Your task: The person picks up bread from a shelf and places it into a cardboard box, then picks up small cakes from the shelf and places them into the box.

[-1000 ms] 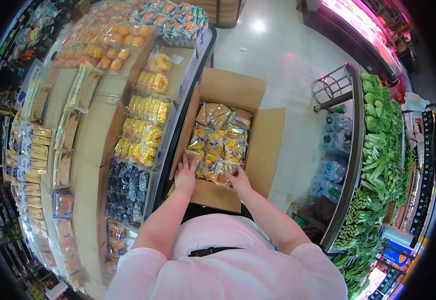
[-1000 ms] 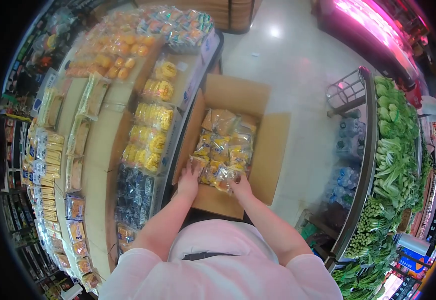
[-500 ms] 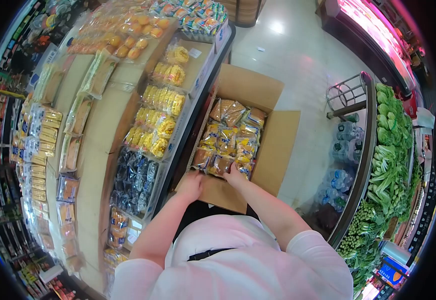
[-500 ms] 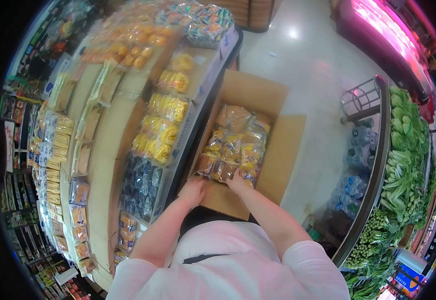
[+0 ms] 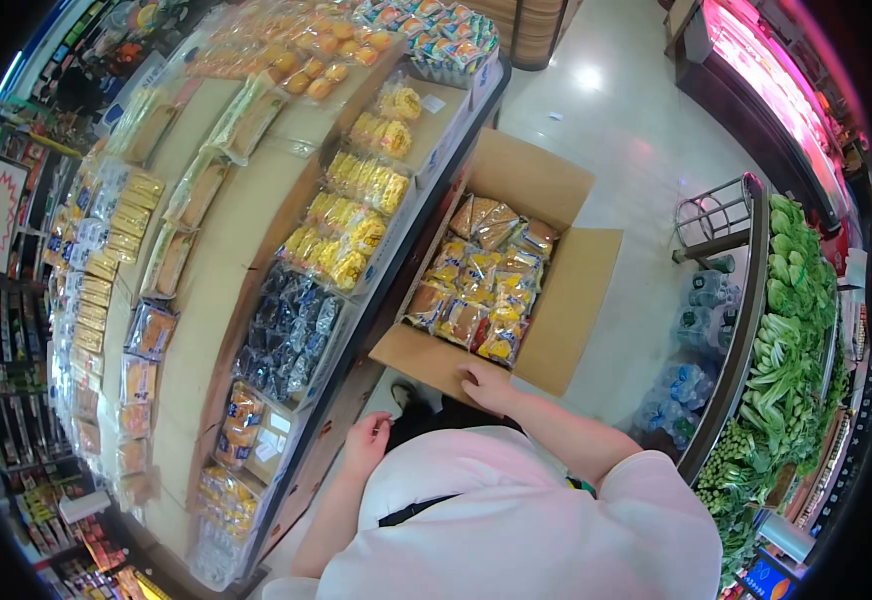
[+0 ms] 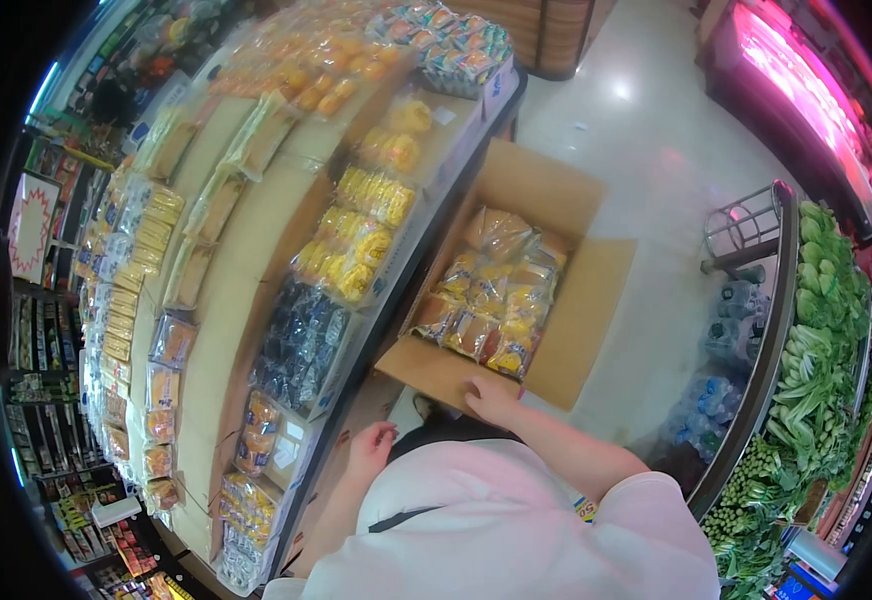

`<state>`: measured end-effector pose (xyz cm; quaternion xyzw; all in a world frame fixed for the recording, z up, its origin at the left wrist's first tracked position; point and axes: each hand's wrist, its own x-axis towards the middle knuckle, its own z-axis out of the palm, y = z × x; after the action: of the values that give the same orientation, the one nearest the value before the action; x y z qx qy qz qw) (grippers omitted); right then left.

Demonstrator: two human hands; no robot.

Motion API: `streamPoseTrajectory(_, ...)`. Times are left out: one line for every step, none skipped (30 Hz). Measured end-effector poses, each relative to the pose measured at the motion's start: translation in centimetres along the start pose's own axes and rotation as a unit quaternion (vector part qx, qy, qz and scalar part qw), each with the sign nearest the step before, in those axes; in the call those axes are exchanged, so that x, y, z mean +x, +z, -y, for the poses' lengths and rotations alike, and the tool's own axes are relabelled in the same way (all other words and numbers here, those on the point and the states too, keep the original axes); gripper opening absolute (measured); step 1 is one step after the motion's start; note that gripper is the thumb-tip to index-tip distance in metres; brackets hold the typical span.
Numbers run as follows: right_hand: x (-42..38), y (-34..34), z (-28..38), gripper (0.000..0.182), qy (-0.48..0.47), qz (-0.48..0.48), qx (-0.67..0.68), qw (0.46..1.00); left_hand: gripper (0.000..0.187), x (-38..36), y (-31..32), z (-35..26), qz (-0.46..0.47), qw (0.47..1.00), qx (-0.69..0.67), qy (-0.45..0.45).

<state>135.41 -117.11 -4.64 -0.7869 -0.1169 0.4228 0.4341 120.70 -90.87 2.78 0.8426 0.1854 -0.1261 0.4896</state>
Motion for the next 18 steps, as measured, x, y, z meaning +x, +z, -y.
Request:
streamPoseTrajectory(-0.3, 0.1, 1.0, 0.043, 0.003, 0.004, 0.003, 1.000, 0.019, -0.5, 0.1, -0.1, -0.001, 1.000, 0.005, -0.002)
streamPoseTrajectory(-0.4, 0.6, 1.8, 0.043, -0.062, 0.021, -0.011, 0.998, 0.018, -0.9, 0.1, -0.1, 0.000, 1.000, 0.018, 0.018)
streamPoseTrajectory(-0.6, 1.2, 2.7, 0.043, -0.126, 0.037, -0.026, 0.991, 0.018, -1.3, 0.1, -0.1, 0.002, 0.999, 0.029, 0.038)
streamPoseTrajectory(-1.2, 1.6, 4.3, 0.043, -0.189, 0.052, -0.042, 0.980, 0.018, -1.9, 0.2, 0.1, 0.004, 0.998, 0.039, 0.059)
streamPoseTrajectory(-2.2, 2.0, 6.0, 0.042, -0.182, 0.089, -0.064, 0.977, 0.018, -2.3, 0.5, 0.5, 0.003, 0.998, 0.022, 0.060)
streamPoseTrajectory(-3.0, 2.7, 7.4, 0.041, -0.206, 0.103, -0.048, 0.972, 0.018, -2.8, 0.6, 0.5, -0.001, 0.998, 0.017, 0.061)
streamPoseTrajectory(-3.7, 3.6, 8.5, 0.041, -0.229, 0.118, -0.033, 0.966, 0.018, -3.4, 0.6, 0.3, -0.005, 0.998, 0.012, 0.062)
streamPoseTrajectory(-4.2, 4.6, 9.2, 0.040, -0.252, 0.134, -0.019, 0.958, 0.018, -4.2, 0.7, 0.5, -0.010, 0.998, 0.005, 0.062)
streamPoseTrajectory(-4.8, 5.8, 9.4, 0.039, -0.258, 0.134, -0.021, 0.957, 0.018, -5.3, 0.8, 1.0, -0.013, 0.998, 0.003, 0.056)
streamPoseTrajectory(-5.3, 7.0, 9.4, 0.038, -0.265, 0.134, -0.025, 0.954, 0.018, -6.4, 1.0, 1.6, -0.018, 0.998, 0.001, 0.052)
streamPoseTrajectory(-5.7, 8.0, 9.5, 0.037, -0.274, 0.134, -0.029, 0.952, 0.018, -7.3, 1.1, 2.3, -0.024, 0.999, 0.000, 0.049)
streamPoseTrajectory(-6.3, 8.7, 9.6, 0.036, -0.258, 0.143, -0.029, 0.955, 0.018, -8.5, 1.3, 3.1, -0.029, 0.999, -0.004, 0.044)
streamPoseTrajectory(-7.1, 9.4, 9.6, 0.035, -0.241, 0.152, -0.029, 0.958, 0.018, -9.9, 1.6, 4.1, -0.033, 0.999, -0.009, 0.037)
streamPoseTrajectory(-8.0, 10.2, 9.5, 0.034, -0.222, 0.162, -0.028, 0.961, 0.018, -11.4, 2.0, 5.0, -0.036, 0.999, -0.014, 0.030)
streamPoseTrajectory(-9.1, 10.9, 9.4, 0.033, -0.201, 0.157, -0.019, 0.967, 0.018, -12.8, 2.3, 5.8, -0.033, 0.999, -0.020, 0.026)
streamPoseTrajectory(-10.4, 11.4, 9.2, 0.032, -0.178, 0.151, -0.011, 0.972, 0.019, -14.3, 2.7, 6.5, -0.030, 0.999, -0.027, 0.023)
streamPoseTrajectory(-11.5, 11.8, 8.9, 0.031, -0.157, 0.145, -0.006, 0.977, 0.019, -15.5, 3.1, 7.1, -0.029, 0.999, -0.036, 0.021)
streamPoseTrajectory(-12.3, 12.3, 8.1, 0.030, -0.151, 0.142, 0.001, 0.978, 0.019, -16.6, 3.7, 8.4, -0.031, 0.998, -0.054, 0.009)
